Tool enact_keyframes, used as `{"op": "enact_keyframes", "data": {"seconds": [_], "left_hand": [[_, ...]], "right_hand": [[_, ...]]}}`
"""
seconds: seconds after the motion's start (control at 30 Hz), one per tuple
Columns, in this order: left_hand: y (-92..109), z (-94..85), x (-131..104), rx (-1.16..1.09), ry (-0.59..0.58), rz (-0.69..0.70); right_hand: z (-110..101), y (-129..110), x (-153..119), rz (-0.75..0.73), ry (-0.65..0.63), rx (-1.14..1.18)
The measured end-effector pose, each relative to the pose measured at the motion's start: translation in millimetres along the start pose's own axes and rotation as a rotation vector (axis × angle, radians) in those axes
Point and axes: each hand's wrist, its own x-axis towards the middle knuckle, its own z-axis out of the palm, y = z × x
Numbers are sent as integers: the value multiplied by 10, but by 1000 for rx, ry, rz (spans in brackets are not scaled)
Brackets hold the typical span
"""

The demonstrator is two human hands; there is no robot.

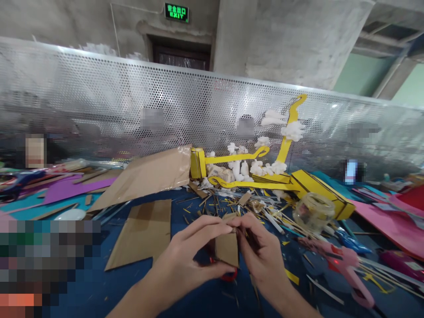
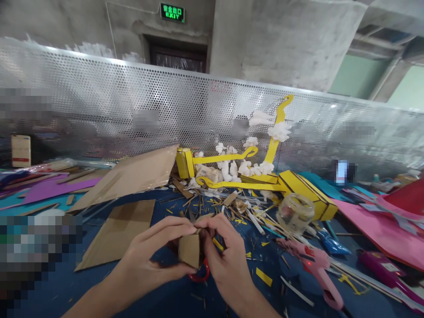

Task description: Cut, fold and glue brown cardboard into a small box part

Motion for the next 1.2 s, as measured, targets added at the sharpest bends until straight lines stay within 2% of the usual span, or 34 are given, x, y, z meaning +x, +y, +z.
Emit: {"op": "enact_keyframes", "data": {"seconds": [0.37,0.6,0.77,0.97,1.2], "left_hand": [[13,26,-5,8,45,9],[33,17,6,-29,43,-57],[47,4,30,-173,92,-128],[-1,-40,41,-328,123,-205],[-3,-57,39,-382,99,-239]], "right_hand": [[16,15,-13,45,-27,16],[15,8,-13,35,-25,-21],[-7,-11,-52,33,-43,-36],[-40,-59,-101,13,-204,17],[-41,-25,-70,-36,-169,-66]]}}
